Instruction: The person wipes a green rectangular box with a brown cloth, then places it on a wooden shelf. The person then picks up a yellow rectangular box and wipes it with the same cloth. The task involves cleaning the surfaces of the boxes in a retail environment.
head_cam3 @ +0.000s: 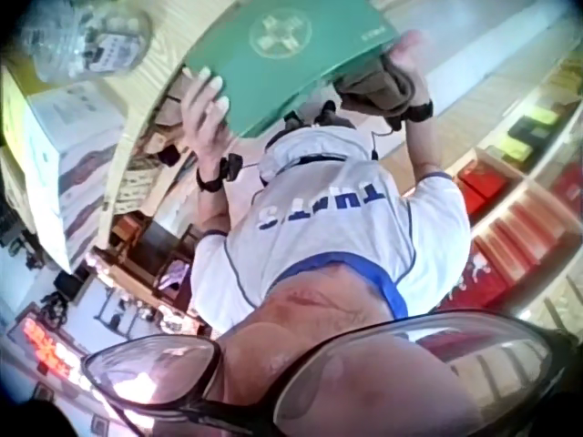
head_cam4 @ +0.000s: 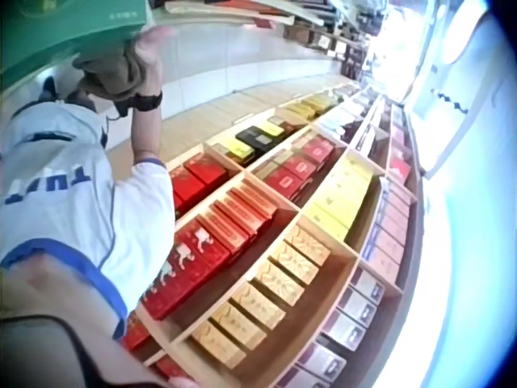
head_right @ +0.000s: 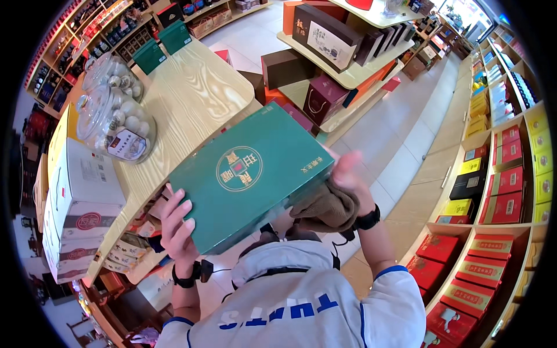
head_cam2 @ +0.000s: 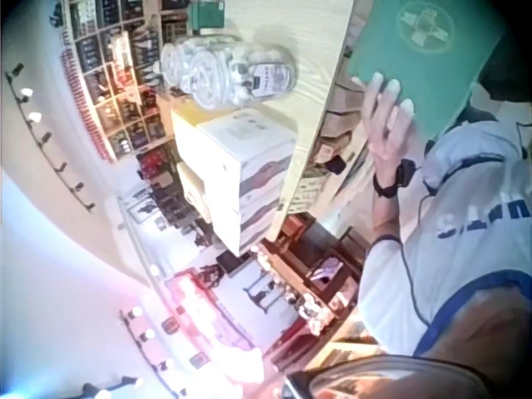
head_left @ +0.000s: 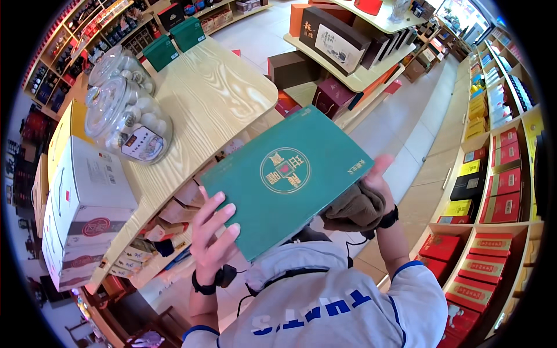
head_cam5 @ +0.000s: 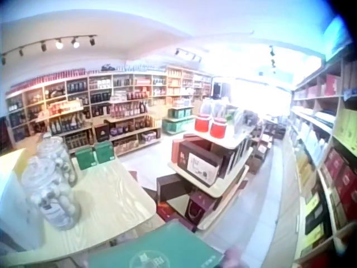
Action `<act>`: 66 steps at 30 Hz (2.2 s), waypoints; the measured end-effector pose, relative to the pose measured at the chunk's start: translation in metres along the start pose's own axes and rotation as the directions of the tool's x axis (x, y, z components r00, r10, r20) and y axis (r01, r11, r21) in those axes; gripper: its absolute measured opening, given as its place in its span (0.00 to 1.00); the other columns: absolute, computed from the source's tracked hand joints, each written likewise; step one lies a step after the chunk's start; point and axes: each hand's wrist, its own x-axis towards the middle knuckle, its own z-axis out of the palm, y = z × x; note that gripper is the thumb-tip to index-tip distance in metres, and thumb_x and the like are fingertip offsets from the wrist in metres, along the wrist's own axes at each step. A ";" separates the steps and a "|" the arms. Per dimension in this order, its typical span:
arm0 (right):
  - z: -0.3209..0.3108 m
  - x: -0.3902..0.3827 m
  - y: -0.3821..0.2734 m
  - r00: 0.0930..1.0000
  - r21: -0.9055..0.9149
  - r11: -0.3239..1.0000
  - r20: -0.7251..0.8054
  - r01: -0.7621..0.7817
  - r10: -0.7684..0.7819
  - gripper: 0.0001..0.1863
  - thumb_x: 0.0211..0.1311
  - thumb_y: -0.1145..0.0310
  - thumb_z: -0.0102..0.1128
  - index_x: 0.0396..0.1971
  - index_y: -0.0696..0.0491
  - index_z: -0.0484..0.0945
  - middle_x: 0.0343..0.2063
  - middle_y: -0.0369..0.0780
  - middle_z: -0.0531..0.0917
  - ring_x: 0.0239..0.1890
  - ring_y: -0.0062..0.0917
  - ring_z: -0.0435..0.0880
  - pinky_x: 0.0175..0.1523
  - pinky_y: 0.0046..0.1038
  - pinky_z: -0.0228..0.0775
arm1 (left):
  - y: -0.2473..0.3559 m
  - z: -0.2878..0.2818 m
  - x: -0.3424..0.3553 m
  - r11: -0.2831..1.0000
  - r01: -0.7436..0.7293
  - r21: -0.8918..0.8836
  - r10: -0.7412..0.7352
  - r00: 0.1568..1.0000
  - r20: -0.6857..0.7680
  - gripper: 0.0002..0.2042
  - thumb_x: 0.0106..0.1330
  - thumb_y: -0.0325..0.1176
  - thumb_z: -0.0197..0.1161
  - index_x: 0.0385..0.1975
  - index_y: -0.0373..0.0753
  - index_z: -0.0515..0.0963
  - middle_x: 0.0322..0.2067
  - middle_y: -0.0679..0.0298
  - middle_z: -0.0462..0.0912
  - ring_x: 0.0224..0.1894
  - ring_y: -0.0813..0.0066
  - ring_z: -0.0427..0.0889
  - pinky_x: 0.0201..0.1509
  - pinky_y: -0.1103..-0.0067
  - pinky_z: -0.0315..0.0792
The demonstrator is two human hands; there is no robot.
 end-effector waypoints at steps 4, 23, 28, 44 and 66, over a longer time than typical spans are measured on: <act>-0.005 0.015 -0.015 0.994 0.032 0.998 0.096 -0.054 0.051 0.69 0.48 0.20 0.58 0.76 0.60 0.50 0.72 0.41 0.64 0.71 0.24 0.64 0.75 0.33 0.57 | -0.004 0.004 0.001 0.999 -0.022 0.035 0.022 1.000 0.020 0.26 0.54 0.19 0.76 0.52 0.43 0.74 0.55 0.52 0.79 0.61 0.43 0.78 0.68 0.39 0.68; -0.066 0.071 -0.036 0.974 -0.253 0.942 0.114 0.220 -0.197 0.47 0.51 0.43 0.79 0.59 0.64 0.73 0.54 0.39 0.81 0.55 0.22 0.77 0.64 0.29 0.67 | 0.021 0.070 0.045 0.961 0.154 0.230 -0.122 0.982 -0.144 0.30 0.58 0.28 0.75 0.60 0.36 0.69 0.60 0.46 0.77 0.64 0.44 0.76 0.68 0.55 0.71; -0.063 0.110 -0.041 0.959 -0.370 0.892 0.210 0.259 -0.191 0.33 0.54 0.55 0.79 0.54 0.60 0.78 0.46 0.35 0.85 0.48 0.19 0.79 0.61 0.27 0.69 | 0.001 0.066 0.057 0.874 0.482 -0.055 -0.480 0.843 -0.242 0.33 0.57 0.16 0.70 0.65 0.34 0.68 0.64 0.51 0.74 0.67 0.57 0.74 0.70 0.64 0.70; -0.038 0.218 -0.040 0.939 -0.631 0.702 0.146 0.330 -0.311 0.20 0.66 0.58 0.69 0.41 0.63 0.84 0.31 0.45 0.87 0.33 0.19 0.80 0.46 0.26 0.74 | -0.081 0.041 0.100 0.690 0.621 -0.372 -0.716 0.663 -0.219 0.34 0.61 0.15 0.67 0.69 0.31 0.63 0.63 0.52 0.72 0.69 0.63 0.69 0.69 0.64 0.73; -0.044 0.267 -0.059 0.925 -0.745 0.551 0.339 0.375 -0.170 0.33 0.53 0.61 0.78 0.57 0.60 0.77 0.47 0.46 0.88 0.48 0.30 0.86 0.58 0.30 0.73 | -0.118 0.035 0.095 0.705 0.640 -0.306 -0.707 0.672 -0.223 0.30 0.68 0.22 0.64 0.69 0.30 0.64 0.64 0.49 0.72 0.68 0.62 0.71 0.72 0.68 0.65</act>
